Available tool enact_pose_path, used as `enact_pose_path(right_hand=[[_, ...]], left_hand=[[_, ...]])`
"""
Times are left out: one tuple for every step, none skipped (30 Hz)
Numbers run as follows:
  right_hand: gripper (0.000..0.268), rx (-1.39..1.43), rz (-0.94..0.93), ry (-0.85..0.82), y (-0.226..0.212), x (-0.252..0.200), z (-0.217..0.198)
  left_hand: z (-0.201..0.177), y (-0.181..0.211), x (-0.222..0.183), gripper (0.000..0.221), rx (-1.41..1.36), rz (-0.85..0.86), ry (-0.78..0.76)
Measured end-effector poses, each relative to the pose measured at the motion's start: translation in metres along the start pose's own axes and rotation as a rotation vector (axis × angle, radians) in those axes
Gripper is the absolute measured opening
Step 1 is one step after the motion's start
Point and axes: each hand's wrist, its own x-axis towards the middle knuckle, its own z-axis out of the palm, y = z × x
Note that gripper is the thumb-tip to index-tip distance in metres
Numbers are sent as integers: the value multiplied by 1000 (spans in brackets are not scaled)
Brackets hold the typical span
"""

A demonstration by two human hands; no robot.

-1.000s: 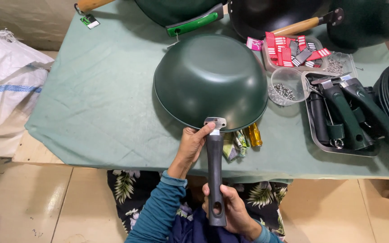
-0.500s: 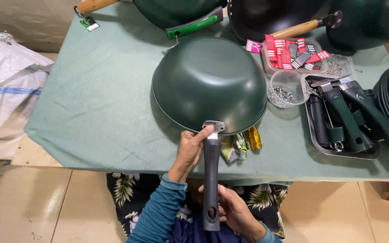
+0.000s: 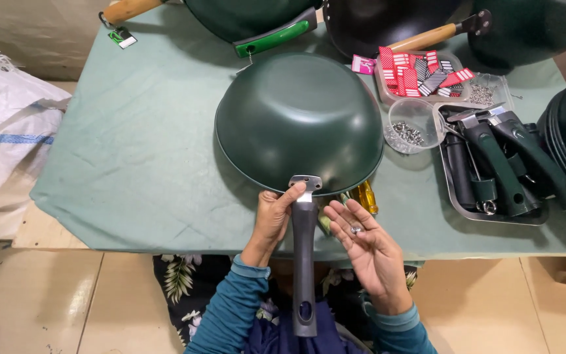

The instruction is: Attaching a handle to a wok using a screwdriver and screws on a workspace table.

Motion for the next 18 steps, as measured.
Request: enact_pose_path(right_hand=[[67, 1, 0, 0, 0, 1, 2], [63, 2, 7, -14, 0, 1, 5], [60, 1, 14, -26, -1, 1, 7], [60, 2, 13, -26, 4, 7, -4], [55, 46, -6, -169, 8, 13, -16], [51, 89, -20, -313, 11, 19, -28], [51, 88, -22, -314, 11, 23, -31], [51, 71, -20, -330, 11, 26, -35], [53, 54, -17, -343, 11, 29, -38], [53, 53, -18, -342, 12, 35, -46], [51, 96, -37, -361, 14, 40, -54], [50, 138, -57, -379, 15, 45, -62], [50, 139, -60, -376, 16, 51, -70], [45, 117, -48, -318, 17, 57, -78], [41, 96, -35, -263, 17, 64, -85], [41, 98, -37, -265, 21, 74, -97], [36, 100, -29, -244, 25, 83, -108], [33, 102, -21, -223, 29, 92, -120]], left_hand=[[0, 0, 0, 10, 1, 0, 0], [1, 0, 0, 10, -2, 8, -2], [1, -1, 1, 9, -7, 15, -4], [3, 1, -1, 9, -7, 14, -5], [6, 3, -2, 7, 3, 19, -6], [9, 5, -4, 6, 13, 23, -7], [11, 4, -4, 6, 11, 25, -9], [13, 4, -3, 8, 10, 32, -18], [15, 3, -4, 10, 10, 35, -26], [9, -11, 4, 10, 8, 34, -26], [3, -25, 12, 11, -26, 54, 37], [-3, -39, 20, 18, -60, 72, 101], [-1, -39, 19, 18, -60, 70, 97], [2, -40, 18, 17, -72, 70, 108], [5, -40, 18, 17, -84, 74, 119], [8, -40, 20, 17, -83, 75, 117], [9, -39, 20, 17, -93, 84, 124], [11, -39, 20, 18, -103, 93, 132]])
